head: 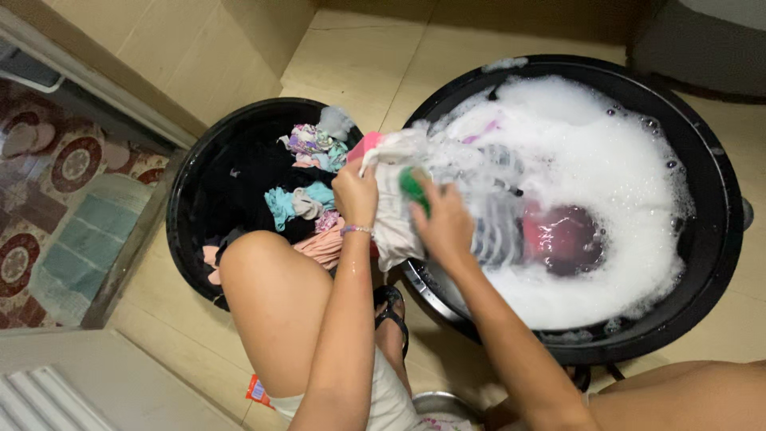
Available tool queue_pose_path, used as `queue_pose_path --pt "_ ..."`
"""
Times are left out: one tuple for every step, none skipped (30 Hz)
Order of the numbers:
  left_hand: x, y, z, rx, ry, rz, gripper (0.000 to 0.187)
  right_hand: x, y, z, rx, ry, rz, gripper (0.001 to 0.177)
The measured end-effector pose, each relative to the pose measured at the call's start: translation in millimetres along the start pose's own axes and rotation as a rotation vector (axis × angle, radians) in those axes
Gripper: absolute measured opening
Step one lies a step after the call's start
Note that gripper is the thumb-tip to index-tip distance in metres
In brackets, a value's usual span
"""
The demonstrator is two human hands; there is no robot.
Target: The person scrubs a striped garment on a pink washboard using a green brush, then rinses it in a black basin filled with soapy water. They repeat the scrubbing and rinsing process on different sections of the garment.
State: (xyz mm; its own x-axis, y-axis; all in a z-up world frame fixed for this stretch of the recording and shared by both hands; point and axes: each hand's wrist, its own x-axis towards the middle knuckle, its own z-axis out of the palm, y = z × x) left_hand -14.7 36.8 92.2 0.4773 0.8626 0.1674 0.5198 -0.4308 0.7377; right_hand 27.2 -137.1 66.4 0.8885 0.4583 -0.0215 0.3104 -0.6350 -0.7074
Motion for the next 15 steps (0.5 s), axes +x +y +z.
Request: queue_pose_path --pt "2.2 -2.7 2.3 -0.011 -0.002 -0.026 0.024 -0.5 -4.4 -7.8 -0.039 -0.01 -0.007 0.057" --pt "4.6 -6.2 5.1 -0.021 -0.004 -0.052 0.024 -1.0 -3.3 -18.0 -0.077 -0.021 -0.013 0.056" --pt "7.1 -9.7 8.6 -0.032 -0.006 -0.078 0.024 -0.6 5.8 -33.7 -0.078 -0.029 0.134 0.046" --pt "7.8 -13.6 11.7 -0.047 -0.011 -0.067 0.025 -0.8 20.0 -52.1 -0.078 -0.043 0.281 0.037" --pt "7.7 -17.0 14.8 -0.063 -0.015 -0.057 0.025 -1.3 34.7 -67.6 -0.138 0.087 0.275 0.043" --pt "8.7 -19.7 17.7 -0.08 -0.019 -0.044 0.025 -0.7 46.1 -77.9 -0.197 0.219 0.267 0.05" --pt "9.3 -22.7 19.0 -0.068 -0.038 -0.059 0.026 0.8 52.9 -79.1 -0.183 0.266 0.206 0.049" --pt "8.3 -25.0 19.9 -0.057 -0.058 -0.074 0.026 0.3 57.3 -75.5 -0.182 0.284 0.193 0.048" --pt "7.7 -26.1 21.3 -0.046 -0.079 -0.089 0.027 0.9 57.3 -64.3 -0.169 0.278 0.179 0.047" --pt "9.0 -26.5 22.6 -0.057 -0.071 -0.096 0.028 3.9 54.3 -48.6 -0.148 0.26 0.134 0.046" --pt "10.7 -26.2 24.2 -0.067 -0.064 -0.104 0.028 5.2 44.2 -23.3 -0.137 0.231 0.067 0.045" --pt "10.5 -27.2 24.0 -0.077 -0.056 -0.112 0.028 4.5 36.7 -0.1 -0.151 0.189 0.005 0.044" --pt "11.5 -28.1 23.6 -0.068 -0.051 -0.089 0.029 4.1 34.9 16.1 -0.158 0.146 -0.028 0.043" --pt "10.9 -29.3 23.6 -0.056 -0.054 -0.067 0.029 1.6 37.9 26.0 -0.14 0.122 -0.003 0.045" --pt "9.3 -30.7 23.0 -0.044 -0.057 -0.045 0.03 -0.8 44.5 28.6 -0.123 0.098 0.022 0.047"
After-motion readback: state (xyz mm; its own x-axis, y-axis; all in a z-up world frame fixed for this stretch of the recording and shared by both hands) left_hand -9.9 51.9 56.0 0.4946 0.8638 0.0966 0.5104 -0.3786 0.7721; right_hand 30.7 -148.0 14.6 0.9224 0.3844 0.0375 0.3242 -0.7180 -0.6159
